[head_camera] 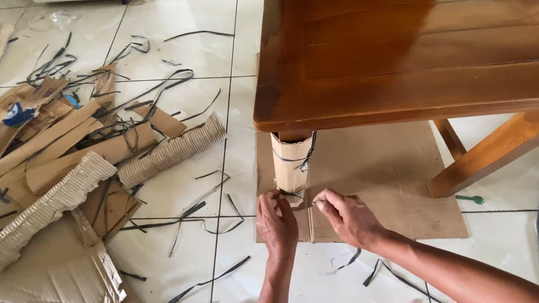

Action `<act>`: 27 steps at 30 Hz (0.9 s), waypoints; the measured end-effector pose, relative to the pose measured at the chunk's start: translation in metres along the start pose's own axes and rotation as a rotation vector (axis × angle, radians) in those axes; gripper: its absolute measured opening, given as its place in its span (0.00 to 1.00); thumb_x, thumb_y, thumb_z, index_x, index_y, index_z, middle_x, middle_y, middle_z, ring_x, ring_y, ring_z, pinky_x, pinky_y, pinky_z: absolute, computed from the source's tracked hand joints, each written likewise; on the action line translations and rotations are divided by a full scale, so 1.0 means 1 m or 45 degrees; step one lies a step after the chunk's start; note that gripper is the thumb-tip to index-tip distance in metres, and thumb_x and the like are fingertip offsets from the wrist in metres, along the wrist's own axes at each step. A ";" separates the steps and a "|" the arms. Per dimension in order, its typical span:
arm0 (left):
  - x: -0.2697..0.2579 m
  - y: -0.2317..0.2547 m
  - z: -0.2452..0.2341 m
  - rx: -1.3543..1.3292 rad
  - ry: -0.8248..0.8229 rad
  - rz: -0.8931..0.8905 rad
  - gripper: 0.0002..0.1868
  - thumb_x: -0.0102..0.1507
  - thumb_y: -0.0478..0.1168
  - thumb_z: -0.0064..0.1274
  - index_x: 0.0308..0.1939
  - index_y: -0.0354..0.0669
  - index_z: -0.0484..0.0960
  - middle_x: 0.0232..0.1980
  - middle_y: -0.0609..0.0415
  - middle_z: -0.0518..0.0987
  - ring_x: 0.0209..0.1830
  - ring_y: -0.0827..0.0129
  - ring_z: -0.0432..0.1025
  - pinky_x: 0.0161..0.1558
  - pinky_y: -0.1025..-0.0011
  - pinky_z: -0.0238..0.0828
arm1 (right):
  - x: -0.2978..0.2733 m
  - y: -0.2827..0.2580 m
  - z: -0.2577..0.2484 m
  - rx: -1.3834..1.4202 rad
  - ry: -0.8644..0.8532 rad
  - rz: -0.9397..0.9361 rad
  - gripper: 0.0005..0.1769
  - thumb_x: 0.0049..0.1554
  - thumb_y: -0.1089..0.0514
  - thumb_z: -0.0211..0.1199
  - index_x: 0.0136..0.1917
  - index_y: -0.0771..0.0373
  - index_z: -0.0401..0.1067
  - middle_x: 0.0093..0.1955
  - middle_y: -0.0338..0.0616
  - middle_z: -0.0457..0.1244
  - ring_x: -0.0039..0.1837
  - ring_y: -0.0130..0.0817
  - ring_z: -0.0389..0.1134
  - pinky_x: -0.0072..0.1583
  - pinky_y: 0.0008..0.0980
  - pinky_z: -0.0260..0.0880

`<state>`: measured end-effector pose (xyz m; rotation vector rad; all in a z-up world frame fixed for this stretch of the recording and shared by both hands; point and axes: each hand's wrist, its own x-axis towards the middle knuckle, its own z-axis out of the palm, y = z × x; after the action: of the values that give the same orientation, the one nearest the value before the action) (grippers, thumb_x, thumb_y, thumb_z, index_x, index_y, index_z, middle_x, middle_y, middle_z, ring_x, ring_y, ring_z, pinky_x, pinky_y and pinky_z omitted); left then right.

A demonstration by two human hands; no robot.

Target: Wrapping a chair leg with cardboard and securing it with plastic ties

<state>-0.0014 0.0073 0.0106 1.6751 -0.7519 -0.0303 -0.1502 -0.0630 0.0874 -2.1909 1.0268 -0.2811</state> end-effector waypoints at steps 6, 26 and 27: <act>-0.002 0.002 -0.004 0.064 -0.093 0.055 0.03 0.66 0.36 0.49 0.43 0.50 0.77 0.37 0.53 0.76 0.42 0.52 0.78 0.47 0.59 0.78 | -0.004 0.021 0.017 -0.671 0.066 -0.457 0.11 0.63 0.54 0.52 0.58 0.48 0.70 0.49 0.43 0.73 0.51 0.38 0.77 0.55 0.36 0.73; -0.011 0.015 -0.001 0.156 -0.219 -0.364 0.04 0.71 0.42 0.45 0.43 0.48 0.71 0.33 0.56 0.79 0.29 0.70 0.73 0.31 0.65 0.72 | -0.029 -0.002 -0.008 -0.144 -0.136 -0.351 0.11 0.63 0.62 0.48 0.59 0.59 0.64 0.26 0.37 0.63 0.24 0.30 0.64 0.29 0.34 0.63; -0.014 0.025 -0.001 0.154 -0.223 -0.363 0.04 0.71 0.42 0.45 0.43 0.48 0.71 0.33 0.56 0.79 0.29 0.70 0.73 0.31 0.65 0.72 | -0.030 0.006 -0.001 -0.144 -0.133 -0.347 0.11 0.63 0.62 0.48 0.59 0.59 0.64 0.26 0.37 0.63 0.24 0.30 0.64 0.29 0.34 0.63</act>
<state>-0.0231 0.0137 0.0281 1.9027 -0.6493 -0.3415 -0.1749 -0.0440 0.0870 -2.4226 0.7018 -0.2327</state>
